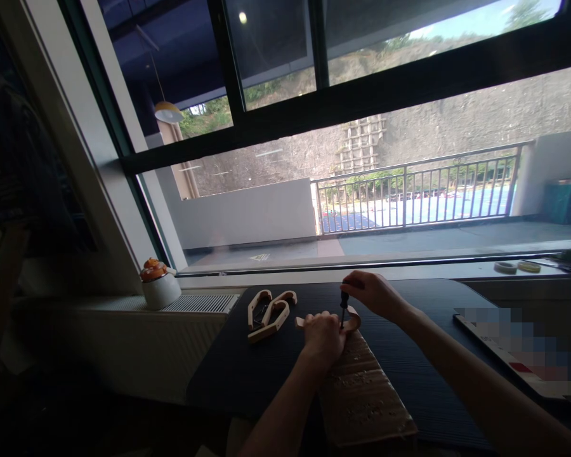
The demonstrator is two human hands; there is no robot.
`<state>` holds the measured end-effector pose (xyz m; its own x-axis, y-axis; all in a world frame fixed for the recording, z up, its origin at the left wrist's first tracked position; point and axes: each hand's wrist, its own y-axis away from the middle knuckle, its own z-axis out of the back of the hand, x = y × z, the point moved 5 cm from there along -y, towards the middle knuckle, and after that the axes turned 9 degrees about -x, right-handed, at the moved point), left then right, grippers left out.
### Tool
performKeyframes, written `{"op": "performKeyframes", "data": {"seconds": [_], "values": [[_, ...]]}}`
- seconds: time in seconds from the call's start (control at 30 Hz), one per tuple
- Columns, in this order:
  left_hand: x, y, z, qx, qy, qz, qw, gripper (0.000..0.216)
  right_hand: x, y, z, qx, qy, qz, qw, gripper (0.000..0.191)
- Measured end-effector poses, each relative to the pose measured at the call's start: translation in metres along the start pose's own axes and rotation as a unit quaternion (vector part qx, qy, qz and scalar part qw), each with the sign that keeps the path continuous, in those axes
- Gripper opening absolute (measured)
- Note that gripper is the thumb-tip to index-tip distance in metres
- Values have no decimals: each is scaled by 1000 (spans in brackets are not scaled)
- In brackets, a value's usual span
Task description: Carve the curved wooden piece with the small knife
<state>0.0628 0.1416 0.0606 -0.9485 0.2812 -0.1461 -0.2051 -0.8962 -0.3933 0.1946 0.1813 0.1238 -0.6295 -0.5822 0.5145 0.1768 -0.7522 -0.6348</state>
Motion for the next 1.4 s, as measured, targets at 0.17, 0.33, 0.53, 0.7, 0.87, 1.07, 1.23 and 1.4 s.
{"op": "performKeyframes", "data": {"seconds": [0.17, 0.33, 0.53, 0.7, 0.87, 1.07, 1.23, 1.4], "values": [[0, 0, 0, 0, -1, -2, 1000, 22, -4, 1, -2, -27, 14, -20, 999, 28], [0, 0, 0, -2, -5, -2, 1000, 22, 1, -1, -10, -34, 8, -8, 999, 23], [-1, 0, 2, 1, -7, -4, 1000, 23, 16, 5, -14, -16, -22, 45, 999, 26], [-1, 1, 2, -4, -9, -2, 1000, 23, 25, 10, -13, -1, -33, 77, 997, 34], [-2, 1, 4, -6, -10, -4, 1000, 23, 25, 7, -10, -9, -33, 90, 995, 34], [-1, 2, 2, 2, -11, 1, 1000, 23, 21, 3, -9, -18, -12, 83, 996, 31], [-1, 1, 2, 7, -11, 5, 1000, 24, 18, 2, -6, -22, 13, 69, 997, 30], [-2, 1, 2, 10, -13, 9, 1000, 24, 17, 2, 0, -24, 47, 51, 997, 25]]}}
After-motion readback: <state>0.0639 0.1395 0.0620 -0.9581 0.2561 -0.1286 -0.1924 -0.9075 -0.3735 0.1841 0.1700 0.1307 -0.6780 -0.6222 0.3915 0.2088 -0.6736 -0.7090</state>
